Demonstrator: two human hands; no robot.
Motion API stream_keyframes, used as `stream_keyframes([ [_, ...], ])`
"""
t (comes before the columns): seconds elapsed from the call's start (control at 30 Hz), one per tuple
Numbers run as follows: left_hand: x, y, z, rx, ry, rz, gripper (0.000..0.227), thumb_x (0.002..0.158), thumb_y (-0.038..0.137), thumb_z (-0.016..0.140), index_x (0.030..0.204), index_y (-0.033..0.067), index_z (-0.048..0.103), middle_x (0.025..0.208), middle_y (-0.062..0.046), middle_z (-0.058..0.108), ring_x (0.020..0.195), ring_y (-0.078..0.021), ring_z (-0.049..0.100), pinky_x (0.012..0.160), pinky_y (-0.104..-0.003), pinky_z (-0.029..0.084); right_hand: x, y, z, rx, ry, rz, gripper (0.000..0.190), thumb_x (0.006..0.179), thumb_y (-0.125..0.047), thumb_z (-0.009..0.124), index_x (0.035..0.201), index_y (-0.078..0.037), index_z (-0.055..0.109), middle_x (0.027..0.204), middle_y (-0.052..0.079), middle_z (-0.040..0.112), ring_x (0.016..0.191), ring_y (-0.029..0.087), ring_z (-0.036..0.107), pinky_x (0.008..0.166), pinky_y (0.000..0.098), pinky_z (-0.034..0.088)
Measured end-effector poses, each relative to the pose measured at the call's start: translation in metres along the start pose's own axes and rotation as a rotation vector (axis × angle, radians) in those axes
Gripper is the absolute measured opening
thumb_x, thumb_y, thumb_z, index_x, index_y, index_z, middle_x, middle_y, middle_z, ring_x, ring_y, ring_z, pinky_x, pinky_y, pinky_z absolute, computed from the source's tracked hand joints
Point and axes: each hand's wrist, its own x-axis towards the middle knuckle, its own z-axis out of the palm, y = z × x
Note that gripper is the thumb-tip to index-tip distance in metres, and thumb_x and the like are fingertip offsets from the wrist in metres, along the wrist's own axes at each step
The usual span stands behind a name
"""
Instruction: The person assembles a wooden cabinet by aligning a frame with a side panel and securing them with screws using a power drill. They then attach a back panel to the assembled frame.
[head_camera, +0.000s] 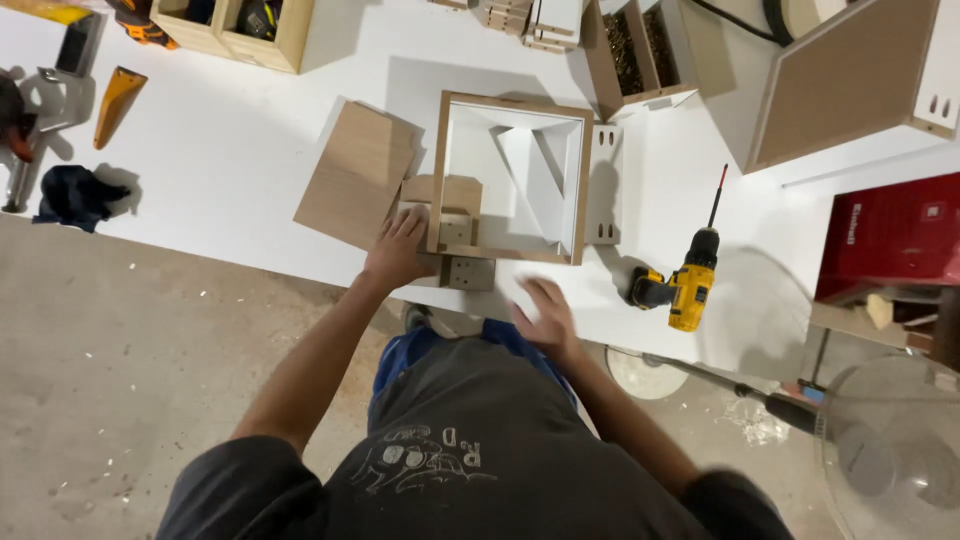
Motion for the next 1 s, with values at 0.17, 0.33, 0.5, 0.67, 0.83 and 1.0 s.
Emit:
stream_keyframes([
  [0.17,-0.003,-0.002,-0.009,0.027,-0.158,-0.017,0.116,0.065,0.064,0.084,0.159,0.0142,0.038,0.166,-0.008,0.03,0.156,-0.032,0.023,0.125,-0.045,0.031,0.081,0.019,0.118,-0.465,-0.74,-0.012,0.072,0.095,-0.044,0.066,0.157,-0.02,0.038,0.146,0.013,0.052,0.133,0.037,0.055,0.11,0.051,0.046],
  [0.33,0.005,-0.01,0.006,0.03,-0.253,-0.013,0.123,0.068,0.049,0.09,0.164,0.0106,0.023,0.17,-0.014,0.02,0.157,-0.0371,0.017,0.126,-0.044,0.029,0.088,0.059,0.154,-0.16,-0.663,-0.139,0.026,0.095,-0.013,0.06,0.116,0.003,0.065,0.11,0.021,0.061,0.106,0.041,0.063,0.089,0.0458,0.054],
  [0.5,0.011,-0.014,0.023,0.04,-0.256,-0.022,0.115,0.077,0.043,0.086,0.164,0.0068,0.019,0.17,-0.017,0.015,0.156,-0.0406,0.016,0.125,-0.045,0.033,0.09,0.062,0.155,-0.16,-0.661,-0.283,0.014,0.093,-0.01,0.058,0.097,0.002,0.066,0.098,0.018,0.065,0.094,0.038,0.067,0.08,0.0462,0.057],
  [0.67,0.006,-0.012,0.017,0.037,-0.239,-0.009,0.099,0.087,0.027,0.077,0.164,0.0061,0.019,0.17,-0.017,0.016,0.157,-0.0402,0.015,0.124,-0.044,0.033,0.098,0.045,0.138,-0.155,-0.778,-0.142,0.021,0.098,-0.013,0.059,0.111,0.0,0.07,0.116,0.017,0.07,0.111,0.034,0.07,0.093,0.0404,0.059],
  [0.83,0.001,-0.006,-0.003,0.022,-0.278,-0.008,0.128,0.069,0.05,0.09,0.165,0.0071,0.016,0.171,-0.016,0.012,0.157,-0.0405,0.015,0.126,-0.043,0.03,0.106,0.037,0.129,-0.152,-0.851,-0.101,0.026,0.1,-0.02,0.06,0.111,0.001,0.07,0.122,0.017,0.069,0.109,0.034,0.07,0.09,0.0397,0.06],
  [1.0,-0.005,-0.006,-0.014,-0.044,-0.26,-0.027,0.134,0.062,0.058,0.091,0.164,0.0099,0.019,0.171,-0.014,0.015,0.157,-0.0386,0.016,0.126,-0.044,0.029,0.111,0.01,0.123,-0.296,-0.877,-0.122,0.027,0.098,-0.024,0.057,0.108,-0.002,0.071,0.117,0.012,0.069,0.106,0.03,0.071,0.088,0.0378,0.06],
])
